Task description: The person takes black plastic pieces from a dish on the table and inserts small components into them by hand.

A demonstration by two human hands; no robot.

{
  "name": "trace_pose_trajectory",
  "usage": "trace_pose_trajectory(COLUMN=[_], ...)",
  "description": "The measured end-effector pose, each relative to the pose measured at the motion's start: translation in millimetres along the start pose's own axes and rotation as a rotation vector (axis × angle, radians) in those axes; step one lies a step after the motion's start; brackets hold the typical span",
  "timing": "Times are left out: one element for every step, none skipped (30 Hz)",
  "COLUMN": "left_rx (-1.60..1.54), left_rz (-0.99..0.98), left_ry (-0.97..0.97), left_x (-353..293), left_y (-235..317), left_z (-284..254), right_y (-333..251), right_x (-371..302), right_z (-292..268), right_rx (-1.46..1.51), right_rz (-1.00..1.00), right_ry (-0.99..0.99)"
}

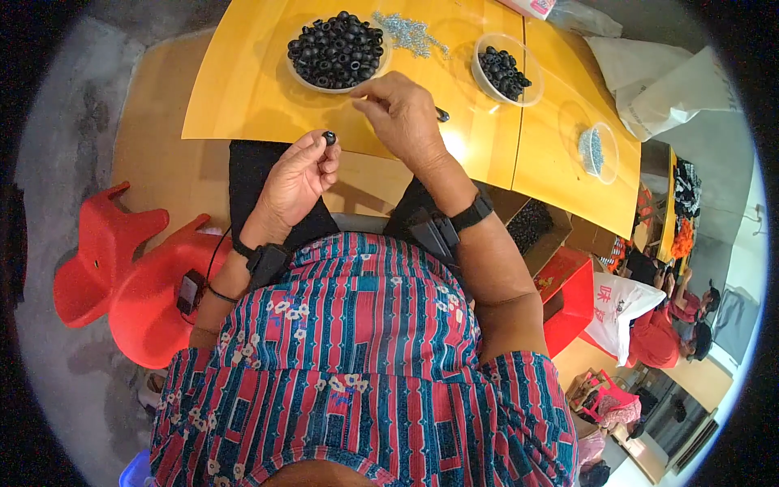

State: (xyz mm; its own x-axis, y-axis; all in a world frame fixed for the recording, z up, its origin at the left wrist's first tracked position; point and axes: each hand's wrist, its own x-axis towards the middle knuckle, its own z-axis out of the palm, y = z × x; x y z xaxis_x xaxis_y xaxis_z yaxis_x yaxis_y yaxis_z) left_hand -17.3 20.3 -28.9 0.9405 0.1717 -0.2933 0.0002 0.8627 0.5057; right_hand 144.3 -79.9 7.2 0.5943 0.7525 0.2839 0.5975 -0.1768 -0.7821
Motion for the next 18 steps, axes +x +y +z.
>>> trace_pose_trajectory(left_rx=[0.025, 0.022, 0.028, 0.034, 0.036, 0.032, 0.028, 0.026, 0.022, 0.017, 0.017, 0.025, 0.033, 0.032, 0.027, 0.023, 0.021, 0.021], left_rz=[-0.001, -0.002, -0.001, 0.000, 0.001, 0.001, 0.000, 0.000, -0.004, -0.009, -0.008, -0.005, -0.002, -0.001, -0.002, -0.003, -0.002, -0.002], left_ry=[0.035, 0.039, 0.038, 0.035, 0.036, 0.028, 0.020, 0.024, 0.018, 0.012, 0.014, 0.014, 0.014, 0.016, 0.007, -0.003, -0.002, 0.003], left_x=[-1, -1, 0, 0, 1, -1, -3, -5, -6, -7, -8, -9, -9, -9, -9, -8, -8, -8], left_y=[-1, -2, -2, -1, -1, -4, -6, -9, -9, -8, -8, -7, -7, -8, -8, -9, -9, -10], left_z=[1, 0, -1, -2, -1, 0, 1, 3, 6, 8, 10, 12, 12, 12, 11, 10, 10, 10], right_y=[0, 1, 3, 4, 5, 3, 0, -3, -5, -7, -9, -12, -14, -16, -17, -18, -18, -17], right_x=[3, 7, 13, 19, 24, 25, 25, 25, 27, 29, 31, 31, 31, 31, 30, 29, 29, 28], right_z=[0, 0, 2, 3, 5, 7, 8, 10, 11, 12, 12, 14, 15, 17, 18, 20, 21, 21], right_rx=[-0.040, -0.039, -0.115, -0.192, -0.220, -0.218, -0.208, -0.198, -0.196, -0.234, -0.272, -0.271, -0.258, -0.246, -0.247, -0.269, -0.292, -0.293], right_rz=[0.023, 0.025, -0.055, -0.136, -0.160, -0.159, -0.171, -0.183, -0.184, -0.193, -0.201, -0.201, -0.162, -0.123, -0.123, -0.130, -0.138, -0.138], right_ry=[0.017, 0.012, 0.010, 0.009, 0.005, 0.000, -0.022, -0.043, -0.044, -0.063, -0.082, -0.085, -0.108, -0.131, -0.133, -0.135, -0.137, -0.138])
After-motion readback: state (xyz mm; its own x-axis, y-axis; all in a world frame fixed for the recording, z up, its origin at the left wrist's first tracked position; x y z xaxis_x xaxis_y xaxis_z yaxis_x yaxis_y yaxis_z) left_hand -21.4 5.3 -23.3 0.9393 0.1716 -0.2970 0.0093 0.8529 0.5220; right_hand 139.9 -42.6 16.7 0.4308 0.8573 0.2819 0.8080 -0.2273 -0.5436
